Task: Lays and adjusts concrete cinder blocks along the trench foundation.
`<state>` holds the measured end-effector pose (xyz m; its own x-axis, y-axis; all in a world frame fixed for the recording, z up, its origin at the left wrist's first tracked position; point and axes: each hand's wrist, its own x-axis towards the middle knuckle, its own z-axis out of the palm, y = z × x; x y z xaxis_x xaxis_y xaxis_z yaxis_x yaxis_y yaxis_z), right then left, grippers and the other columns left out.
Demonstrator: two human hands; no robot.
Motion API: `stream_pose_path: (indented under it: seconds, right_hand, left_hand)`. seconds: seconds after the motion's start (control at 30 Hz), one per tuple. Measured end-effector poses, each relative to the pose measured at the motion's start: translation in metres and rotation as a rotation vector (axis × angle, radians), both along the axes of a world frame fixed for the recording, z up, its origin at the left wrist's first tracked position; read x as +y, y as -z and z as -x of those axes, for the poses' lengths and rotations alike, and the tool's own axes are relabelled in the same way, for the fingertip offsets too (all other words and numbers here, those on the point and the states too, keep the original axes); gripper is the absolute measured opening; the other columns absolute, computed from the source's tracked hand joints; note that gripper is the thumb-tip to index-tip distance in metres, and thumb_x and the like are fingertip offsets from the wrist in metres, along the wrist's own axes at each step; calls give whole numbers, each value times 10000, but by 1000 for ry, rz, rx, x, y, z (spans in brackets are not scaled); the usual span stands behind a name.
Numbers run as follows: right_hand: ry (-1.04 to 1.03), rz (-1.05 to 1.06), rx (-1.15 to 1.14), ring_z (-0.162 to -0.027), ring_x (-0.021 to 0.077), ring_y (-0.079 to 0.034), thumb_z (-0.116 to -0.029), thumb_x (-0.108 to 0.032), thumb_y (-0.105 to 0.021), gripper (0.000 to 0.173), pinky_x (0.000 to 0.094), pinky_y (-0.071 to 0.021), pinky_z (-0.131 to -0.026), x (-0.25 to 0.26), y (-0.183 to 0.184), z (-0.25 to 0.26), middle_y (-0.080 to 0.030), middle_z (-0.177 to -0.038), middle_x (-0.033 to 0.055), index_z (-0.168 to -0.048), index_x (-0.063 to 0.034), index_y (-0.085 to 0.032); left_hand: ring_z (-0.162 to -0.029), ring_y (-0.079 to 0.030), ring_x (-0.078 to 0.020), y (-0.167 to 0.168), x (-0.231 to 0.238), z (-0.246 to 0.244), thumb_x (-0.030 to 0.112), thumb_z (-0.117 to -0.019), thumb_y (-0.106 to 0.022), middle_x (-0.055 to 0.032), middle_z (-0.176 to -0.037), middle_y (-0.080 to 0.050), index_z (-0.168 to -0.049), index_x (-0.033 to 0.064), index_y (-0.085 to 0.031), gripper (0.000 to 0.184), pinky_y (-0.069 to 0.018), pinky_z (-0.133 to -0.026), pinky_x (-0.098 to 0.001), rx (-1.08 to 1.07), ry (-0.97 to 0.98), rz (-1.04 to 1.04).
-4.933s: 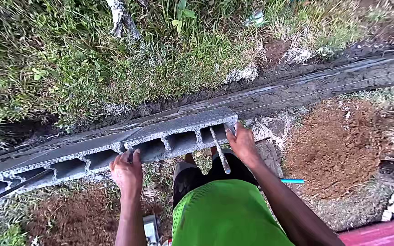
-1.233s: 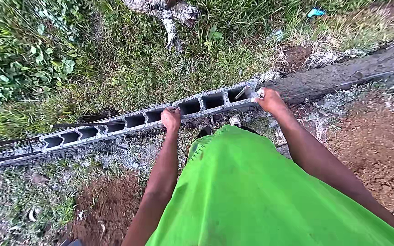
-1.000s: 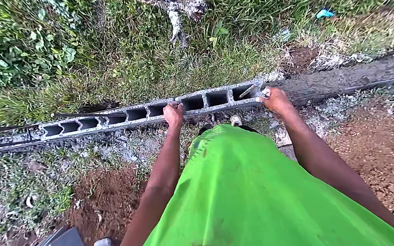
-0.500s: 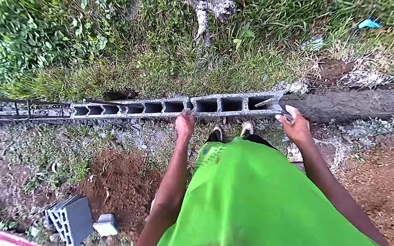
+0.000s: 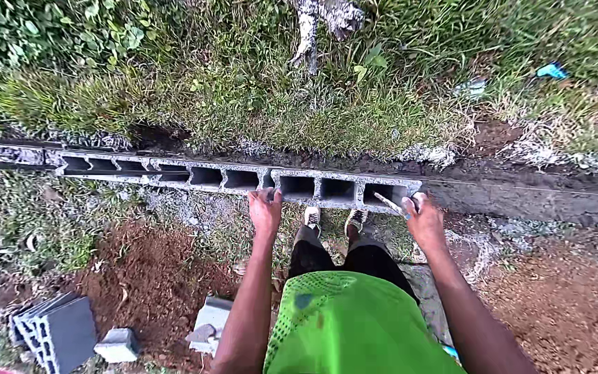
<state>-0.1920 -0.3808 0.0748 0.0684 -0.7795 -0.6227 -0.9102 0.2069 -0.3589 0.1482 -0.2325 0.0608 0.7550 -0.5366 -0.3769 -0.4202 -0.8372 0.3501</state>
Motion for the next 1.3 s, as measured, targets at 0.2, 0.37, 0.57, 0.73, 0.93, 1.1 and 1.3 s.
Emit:
stream_pose_path:
  seconds: [0.2, 0.37, 0.57, 0.73, 0.93, 1.1, 1.3]
  right_hand:
    - [-16, 62, 1, -1050, 469, -675, -1088, -385, -493, 475, 655, -493, -943, 6, 7, 2, -700, -1087, 282, -1345, 0, -604]
    - [-3, 76, 2, -1037, 468, -679, -1091, -362, -497, 469, 653, -493, -926, 12, 7, 1, -700, -1086, 287, -1365, 8, -589]
    - [16, 91, -1, -986, 449, -688, -1085, -354, -514, 452, 647, -503, -880, 14, 6, -2, -701, -1049, 280, -1347, 5, -599]
    - [10, 113, -21, -930, 437, -689, -1085, -340, -520, 439, 643, -505, -835, 15, 7, -2, -699, -1014, 277, -1330, 14, -604]
    - [17, 94, 3, -991, 449, -685, -1091, -328, -513, 440, 650, -496, -883, 14, 4, -4, -699, -1072, 282, -1357, 13, -587]
    - [-4, 87, 28, -957, 432, -690, -1089, -317, -520, 408, 631, -505, -860, 11, 3, -4, -697, -1029, 267, -1315, 14, -595]
    - [15, 32, 37, -1057, 447, -676, -1091, -327, -511, 429, 632, -489, -940, 7, -2, -6, -696, -1112, 276, -1353, 7, -577]
  left_hand:
    - [-1033, -649, -353, 4, 6, 5, 334, -994, -676, -225, -1198, -622, -1214, 83, -727, 337, -547, -892, -537, -37, -27, 40]
    - [-1048, -634, -353, 7, 9, 5, 324, -981, -688, -214, -1157, -630, -1190, 72, -736, 331, -535, -896, -526, -82, 9, 54]
    - [-1136, -577, -403, 7, 6, 3, 299, -957, -693, -210, -1188, -626, -1198, 101, -750, 318, -487, -946, -555, -168, 92, 13]
    - [-1103, -579, -390, 11, -3, -3, 410, -999, -657, -189, -1159, -642, -1212, 92, -747, 394, -475, -938, -564, -214, 165, -22]
    - [-1125, -574, -390, 17, -4, -2, 353, -1041, -601, -173, -1202, -647, -1218, 79, -740, 355, -471, -941, -571, -217, 188, 3]
    - [-1146, -570, -396, 22, -5, -1, 322, -1040, -607, -169, -1221, -661, -1214, 73, -745, 334, -451, -950, -589, -201, 164, 35]
    - [-1154, -571, -424, 19, -5, 0, 334, -1050, -586, -174, -1240, -667, -1208, 56, -741, 355, -448, -950, -618, -187, 181, 56]
